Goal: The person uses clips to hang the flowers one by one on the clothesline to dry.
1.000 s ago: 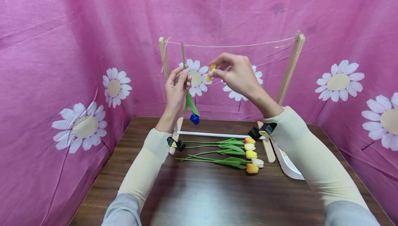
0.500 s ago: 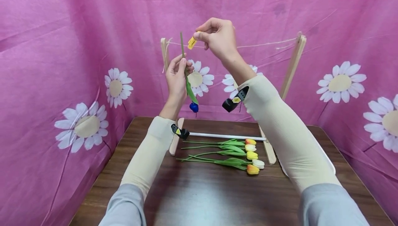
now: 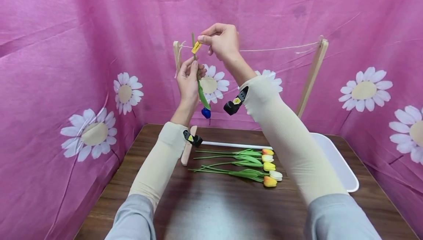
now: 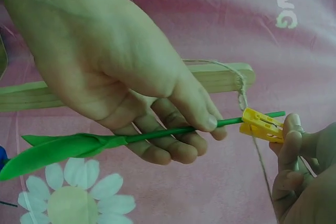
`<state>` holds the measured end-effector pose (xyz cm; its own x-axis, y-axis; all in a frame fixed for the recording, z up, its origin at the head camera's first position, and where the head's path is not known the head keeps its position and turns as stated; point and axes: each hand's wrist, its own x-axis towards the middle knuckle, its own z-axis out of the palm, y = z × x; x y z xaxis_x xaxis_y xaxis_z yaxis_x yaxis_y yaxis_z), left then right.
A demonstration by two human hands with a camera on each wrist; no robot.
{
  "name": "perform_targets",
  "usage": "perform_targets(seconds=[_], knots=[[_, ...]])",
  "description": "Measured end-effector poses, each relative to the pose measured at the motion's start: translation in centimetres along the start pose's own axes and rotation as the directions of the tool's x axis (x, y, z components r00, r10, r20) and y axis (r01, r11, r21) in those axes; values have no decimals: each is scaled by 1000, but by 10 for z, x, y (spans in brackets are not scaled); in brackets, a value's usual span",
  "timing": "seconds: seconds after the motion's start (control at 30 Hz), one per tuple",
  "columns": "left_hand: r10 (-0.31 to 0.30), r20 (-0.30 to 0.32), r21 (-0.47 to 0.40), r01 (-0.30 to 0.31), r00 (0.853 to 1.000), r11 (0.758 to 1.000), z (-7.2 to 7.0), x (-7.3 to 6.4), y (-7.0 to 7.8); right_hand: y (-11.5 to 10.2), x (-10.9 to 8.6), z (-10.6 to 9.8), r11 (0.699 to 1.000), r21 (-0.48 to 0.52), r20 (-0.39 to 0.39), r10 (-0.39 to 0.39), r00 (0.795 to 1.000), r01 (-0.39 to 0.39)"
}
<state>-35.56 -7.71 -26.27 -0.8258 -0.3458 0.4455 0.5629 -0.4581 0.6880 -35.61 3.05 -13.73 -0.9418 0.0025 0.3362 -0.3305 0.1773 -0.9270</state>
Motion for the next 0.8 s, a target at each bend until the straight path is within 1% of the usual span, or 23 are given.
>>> perform_targets(seconds=[0.2,0.3,0.43,0.6,0.8], knots=[[-27,-24,10,28,999,1000,0,-1,2,4,-1,5,998,-56,40,30,999,-28],[-42,-33,31,43,999,999,0,-1,2,5,-1,5,994,-108,60,25,998,-18],[-46,-35,68,48,998,997,0,-1,2,7,-4,3,986,-167,82,-15,997,29],[-44,-23,94,46,999,994,-1,-2,0,9,-8,-3,989,-138,109,-42,993,57],[-25,1,116,25,1000,993,-4,-4,-1,12,-15,-22,990,-66,62,-120,991,124]])
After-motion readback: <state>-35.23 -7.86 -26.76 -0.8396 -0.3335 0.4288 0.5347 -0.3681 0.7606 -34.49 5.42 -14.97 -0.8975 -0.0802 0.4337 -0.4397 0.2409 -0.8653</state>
